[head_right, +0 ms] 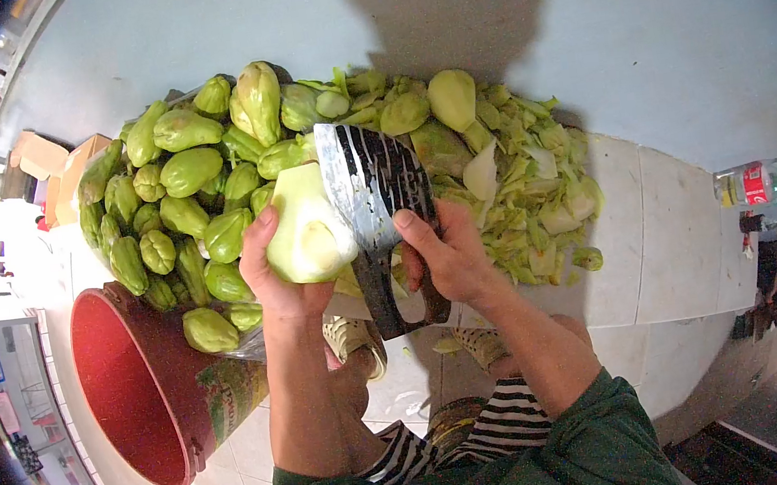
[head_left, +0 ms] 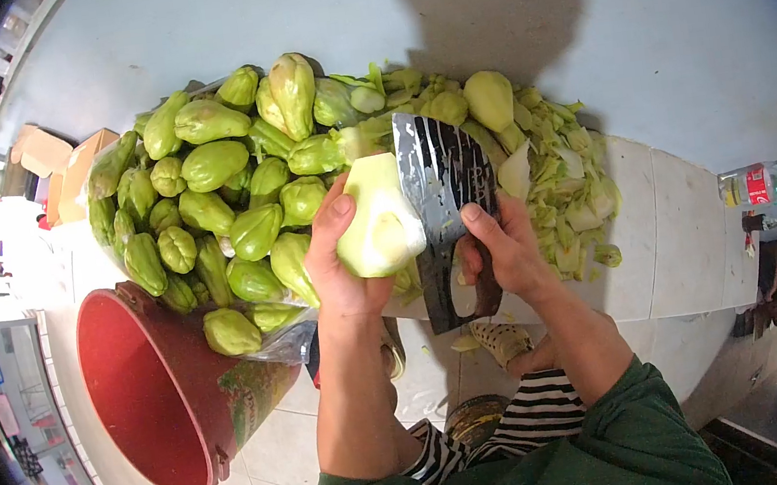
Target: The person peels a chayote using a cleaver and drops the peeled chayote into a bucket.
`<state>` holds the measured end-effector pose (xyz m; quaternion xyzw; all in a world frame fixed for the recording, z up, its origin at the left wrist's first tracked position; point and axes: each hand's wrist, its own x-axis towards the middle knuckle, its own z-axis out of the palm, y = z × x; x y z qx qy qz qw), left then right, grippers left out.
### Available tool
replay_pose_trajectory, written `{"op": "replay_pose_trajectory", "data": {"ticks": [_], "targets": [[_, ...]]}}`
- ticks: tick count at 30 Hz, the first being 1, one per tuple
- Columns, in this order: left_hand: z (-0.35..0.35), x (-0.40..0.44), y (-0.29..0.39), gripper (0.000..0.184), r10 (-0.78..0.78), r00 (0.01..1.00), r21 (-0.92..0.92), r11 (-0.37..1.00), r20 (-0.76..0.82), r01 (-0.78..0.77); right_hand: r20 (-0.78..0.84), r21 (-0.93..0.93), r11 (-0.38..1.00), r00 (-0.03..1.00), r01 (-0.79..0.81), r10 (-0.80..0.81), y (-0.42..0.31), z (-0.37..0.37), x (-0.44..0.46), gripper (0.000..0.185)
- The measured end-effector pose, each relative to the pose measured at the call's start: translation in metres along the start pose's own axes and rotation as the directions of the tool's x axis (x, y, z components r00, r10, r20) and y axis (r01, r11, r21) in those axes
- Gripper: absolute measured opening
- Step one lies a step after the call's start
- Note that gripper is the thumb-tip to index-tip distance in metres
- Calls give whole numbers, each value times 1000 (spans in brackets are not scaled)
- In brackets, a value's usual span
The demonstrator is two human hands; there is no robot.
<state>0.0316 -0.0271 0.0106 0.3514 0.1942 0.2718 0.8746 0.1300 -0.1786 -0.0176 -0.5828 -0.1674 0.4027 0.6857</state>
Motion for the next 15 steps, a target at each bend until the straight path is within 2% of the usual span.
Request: {"op": "replay_pose_trajectory", "data": {"ticks": [3, 5, 9, 11, 12, 15], "targets": [[1, 1, 3, 65, -43, 999, -6, 999, 12, 43, -1, 14, 1000, 1000, 19, -19, -2, 3, -1, 34], [-2, 0, 1, 50, -24, 1000, -56, 998, 0, 24, -11, 19, 1000, 1000, 0, 0, -3, 5, -2, 33], [0, 0, 5, 51, -42, 999, -82, 996, -13, 41, -19, -13, 999, 999, 30, -30, 0, 6, -3, 32], [-2, 0, 7, 64, -108, 994, -16, 994, 10, 108, -18, -57, 998, 1000, 22, -23, 1, 3, -2, 33], [-1, 0, 7, 64, -108, 994, -16, 994, 10, 108, -17, -57, 998, 1000, 22, -23, 0, 2, -2, 33], [-1, -3, 2, 64, -93, 994, -10, 996, -61, 92, 8, -106, 993, 999, 51, -50, -3, 5, -1, 33]]}}
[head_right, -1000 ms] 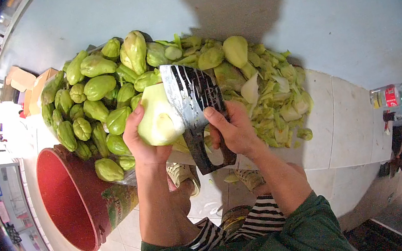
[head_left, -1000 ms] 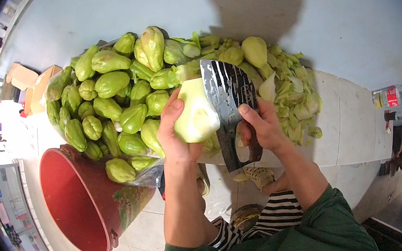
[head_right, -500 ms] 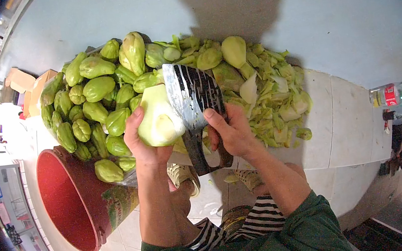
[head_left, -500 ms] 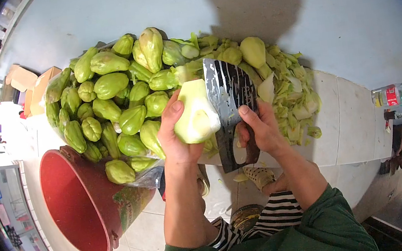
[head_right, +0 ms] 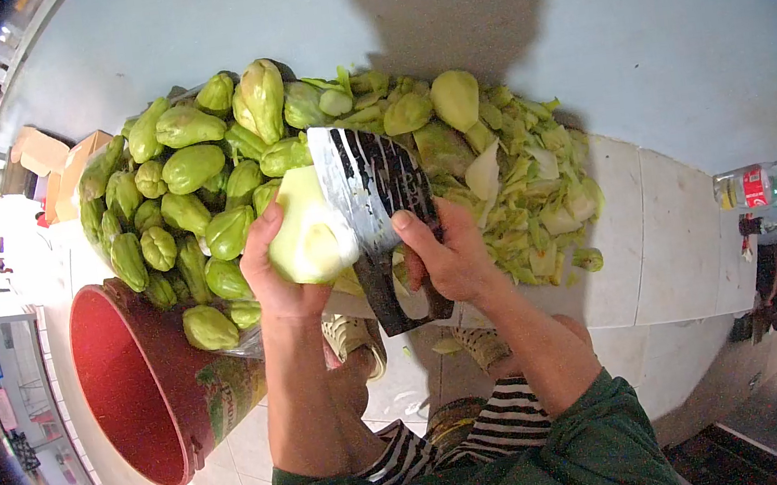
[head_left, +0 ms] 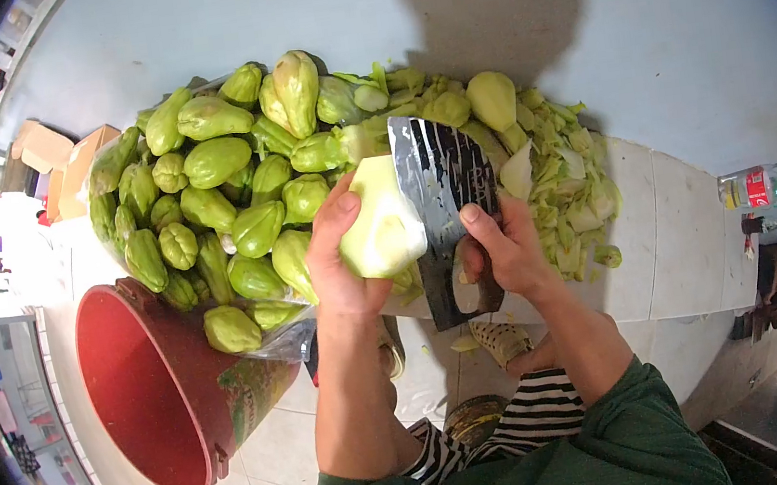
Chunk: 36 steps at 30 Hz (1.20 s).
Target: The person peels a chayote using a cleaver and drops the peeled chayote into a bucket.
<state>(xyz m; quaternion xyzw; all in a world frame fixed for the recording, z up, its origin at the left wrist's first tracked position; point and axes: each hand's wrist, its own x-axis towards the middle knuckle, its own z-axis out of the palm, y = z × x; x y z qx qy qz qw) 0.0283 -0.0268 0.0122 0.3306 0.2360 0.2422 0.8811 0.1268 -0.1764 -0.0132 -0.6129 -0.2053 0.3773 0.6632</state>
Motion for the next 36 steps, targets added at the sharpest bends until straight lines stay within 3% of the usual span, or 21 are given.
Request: {"op": "replay_pose_trajectory", "data": {"ticks": [2, 8, 11, 14, 21, 23, 26, 30, 32, 36], "targets": [[-6, 1, -9, 57, 103, 994, -67, 993, 40, -100, -77, 31, 999, 997, -13, 16, -1, 7, 0, 35], [3, 4, 0, 63, 27, 1000, 58, 998, -3, -27, 20, 45, 996, 997, -72, 71, -3, -3, 1, 37], [7, 0, -4, 61, 127, 992, -3, 992, -15, -127, -53, 48, 998, 998, -31, 34, 5, 6, 0, 39], [2, 2, 2, 58, 41, 999, 49, 998, 3, -41, 5, 43, 996, 997, -76, 76, -2, 3, -1, 39], [5, 0, -4, 56, 133, 991, -12, 991, -33, -134, -44, 111, 993, 998, -43, 48, 2, 10, -1, 38], [4, 3, -1, 57, 37, 998, 25, 999, -58, -35, 9, 76, 995, 998, -60, 60, 3, 6, 0, 39], [3, 0, -6, 57, 116, 993, -6, 993, -31, -117, -63, 62, 996, 996, -56, 60, 5, 13, -2, 40], [1, 1, -5, 57, 93, 996, -11, 996, 9, -93, -69, 127, 991, 997, -29, 38, 4, 16, -3, 41], [2, 3, -4, 58, 42, 997, 55, 998, -70, -38, -13, 67, 996, 998, -59, 60, 0, 12, -2, 42], [7, -1, -7, 58, 112, 993, -33, 993, -28, -113, -23, 30, 999, 999, -28, 29, 2, 14, -3, 44]]}}
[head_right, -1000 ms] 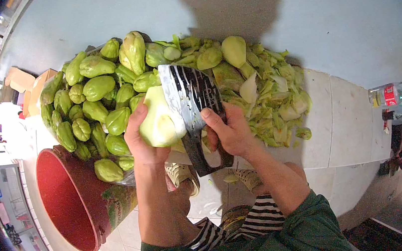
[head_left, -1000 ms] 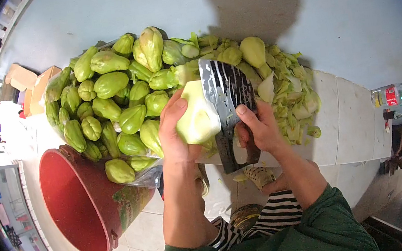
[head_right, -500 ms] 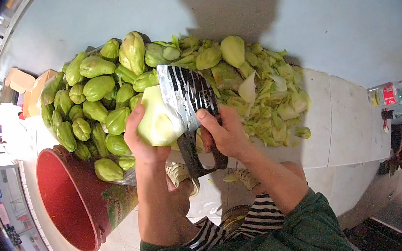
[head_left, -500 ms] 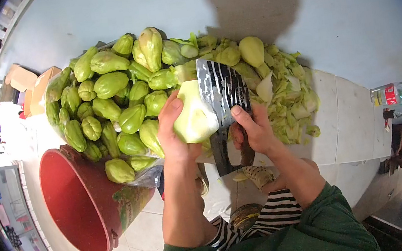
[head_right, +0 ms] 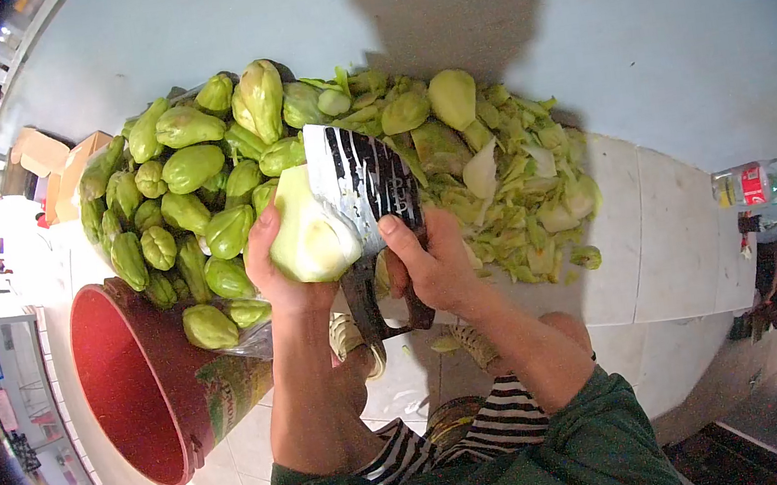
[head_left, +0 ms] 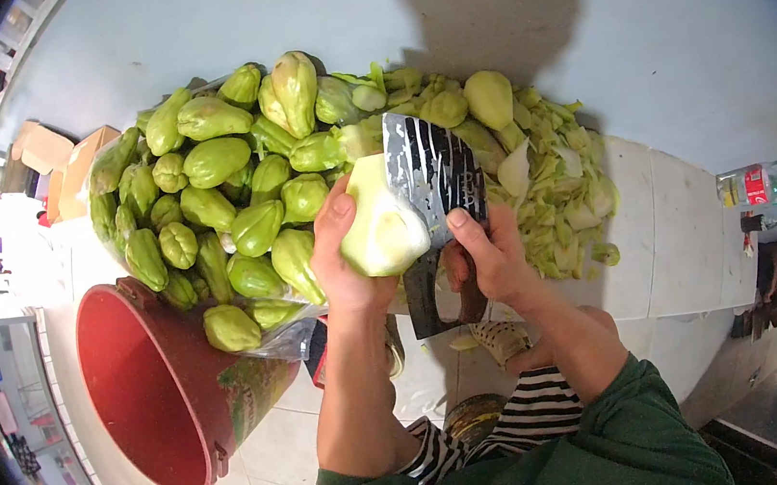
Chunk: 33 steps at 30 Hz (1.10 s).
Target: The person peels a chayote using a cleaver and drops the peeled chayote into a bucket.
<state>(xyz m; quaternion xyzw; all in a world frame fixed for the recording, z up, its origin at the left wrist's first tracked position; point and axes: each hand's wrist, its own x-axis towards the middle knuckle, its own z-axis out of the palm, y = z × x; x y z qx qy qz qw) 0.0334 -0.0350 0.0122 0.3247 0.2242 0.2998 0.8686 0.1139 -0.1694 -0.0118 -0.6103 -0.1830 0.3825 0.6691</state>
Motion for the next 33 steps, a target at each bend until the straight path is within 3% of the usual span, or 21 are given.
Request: {"op": "replay_pose_trajectory", "data": {"ticks": [3, 5, 8, 11, 18, 20, 27, 30, 33], "targets": [[-5, 2, -1, 57, -19, 998, 5, 1000, 54, 19, 3, 44, 999, 1000, -5, 5, -2, -1, 0, 46], [-4, 3, 0, 58, -91, 996, 101, 991, -23, 93, 59, -32, 999, 998, -30, 31, -3, -7, 2, 46], [2, 0, -6, 59, -10, 1000, 3, 1000, 1, 10, 44, -19, 999, 999, -25, 26, -3, -5, 1, 45], [-2, 2, -9, 61, 30, 999, 16, 999, 43, -30, -4, 46, 999, 1000, -9, 9, -1, 0, 0, 43], [4, -1, -5, 62, -52, 998, 17, 999, 39, 52, 28, 91, 994, 998, -57, 55, 1, -5, 3, 36], [2, -2, -2, 61, -126, 990, 42, 991, 64, 123, 20, -3, 996, 996, -84, 84, -5, -3, 4, 31], [-5, 7, -13, 61, -132, 987, 17, 991, 87, 131, 1, -86, 994, 998, -66, 67, -5, -4, 11, 42], [-3, 7, -15, 63, -98, 987, -6, 995, 125, 100, -6, -179, 977, 993, -120, 121, -5, -5, 13, 39], [0, 6, -13, 66, -52, 990, -22, 998, 128, 56, -3, -185, 981, 999, -53, 54, -11, -3, 13, 38]]}}
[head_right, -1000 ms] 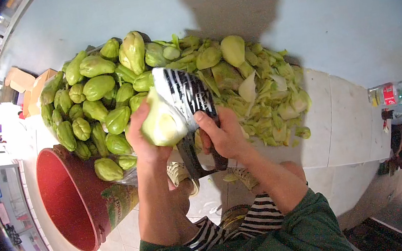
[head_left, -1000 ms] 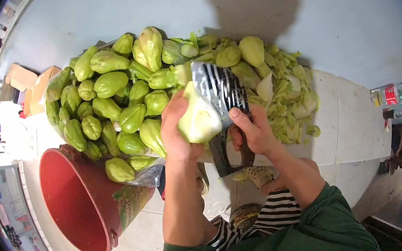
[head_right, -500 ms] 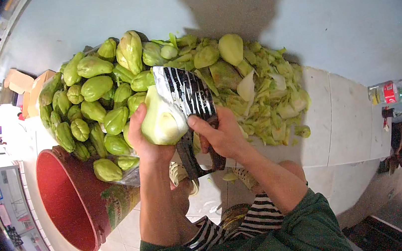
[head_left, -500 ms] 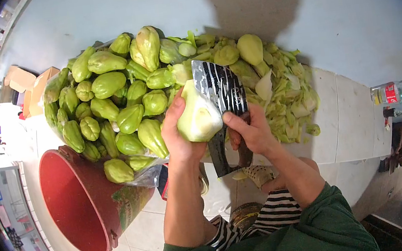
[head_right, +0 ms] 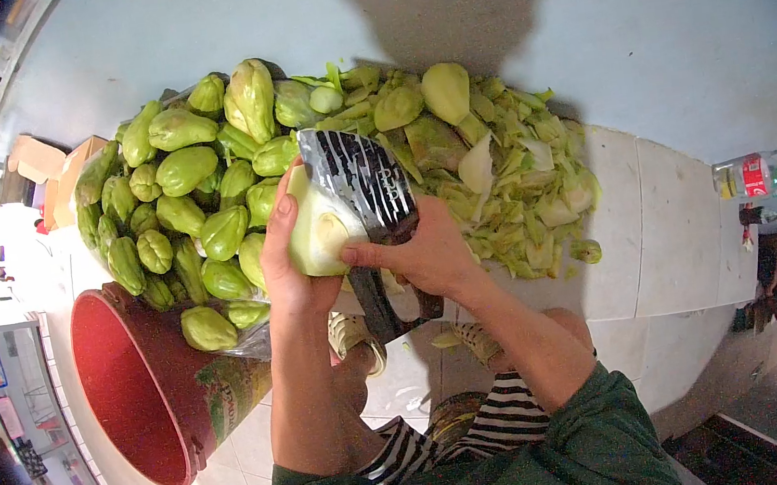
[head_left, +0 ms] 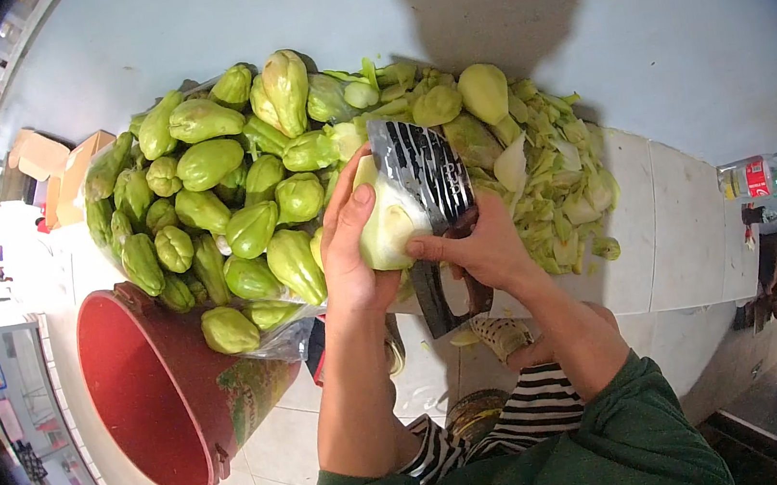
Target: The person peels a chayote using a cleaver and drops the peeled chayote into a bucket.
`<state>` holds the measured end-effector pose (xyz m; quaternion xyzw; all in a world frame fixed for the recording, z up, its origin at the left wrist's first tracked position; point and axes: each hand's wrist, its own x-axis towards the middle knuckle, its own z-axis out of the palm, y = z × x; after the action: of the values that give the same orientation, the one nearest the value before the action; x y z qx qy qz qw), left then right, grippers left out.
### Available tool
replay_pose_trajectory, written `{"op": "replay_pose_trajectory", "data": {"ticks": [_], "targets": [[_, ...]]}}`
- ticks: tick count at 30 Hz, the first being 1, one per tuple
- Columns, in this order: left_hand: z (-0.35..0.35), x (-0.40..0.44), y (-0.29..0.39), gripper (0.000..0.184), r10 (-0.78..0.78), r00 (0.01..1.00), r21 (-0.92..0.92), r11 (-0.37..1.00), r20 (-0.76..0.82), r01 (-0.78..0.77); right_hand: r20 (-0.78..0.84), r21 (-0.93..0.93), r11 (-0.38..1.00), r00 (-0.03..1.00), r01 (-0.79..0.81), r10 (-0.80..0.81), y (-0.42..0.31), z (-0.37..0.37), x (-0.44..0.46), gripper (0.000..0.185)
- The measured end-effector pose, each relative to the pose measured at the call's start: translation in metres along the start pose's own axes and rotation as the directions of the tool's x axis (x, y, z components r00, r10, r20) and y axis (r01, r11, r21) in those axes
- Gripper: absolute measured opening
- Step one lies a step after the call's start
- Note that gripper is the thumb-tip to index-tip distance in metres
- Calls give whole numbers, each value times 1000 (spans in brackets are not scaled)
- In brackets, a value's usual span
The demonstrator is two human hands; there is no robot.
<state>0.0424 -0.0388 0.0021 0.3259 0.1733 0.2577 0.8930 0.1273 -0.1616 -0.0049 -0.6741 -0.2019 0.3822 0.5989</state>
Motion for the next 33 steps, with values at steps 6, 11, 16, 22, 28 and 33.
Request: {"op": "replay_pose_trajectory", "data": {"ticks": [6, 11, 16, 22, 28, 33], "targets": [[-2, 0, 0, 62, 47, 999, 0, 999, -12, -47, 14, -45, 997, 998, -59, 60, -5, 1, -1, 39], [2, -1, 0, 53, 129, 988, 164, 980, -85, -114, -26, -22, 1000, 1000, 3, -4, -9, 3, -2, 41], [0, 2, -1, 49, 269, 962, 377, 897, -52, -231, -63, -30, 999, 997, 36, -38, -9, 4, -1, 41], [4, 3, 0, 51, 385, 922, 608, 722, 41, -329, -111, -149, 987, 991, 63, -80, -2, 3, 2, 41], [-11, 7, 5, 51, 407, 912, 697, 639, 53, -326, -111, -135, 988, 989, 78, -94, -6, -2, 2, 38], [-20, 14, 15, 60, 174, 984, 145, 975, -28, -168, -146, -25, 996, 985, 91, -94, -8, -15, 6, 35]]}}
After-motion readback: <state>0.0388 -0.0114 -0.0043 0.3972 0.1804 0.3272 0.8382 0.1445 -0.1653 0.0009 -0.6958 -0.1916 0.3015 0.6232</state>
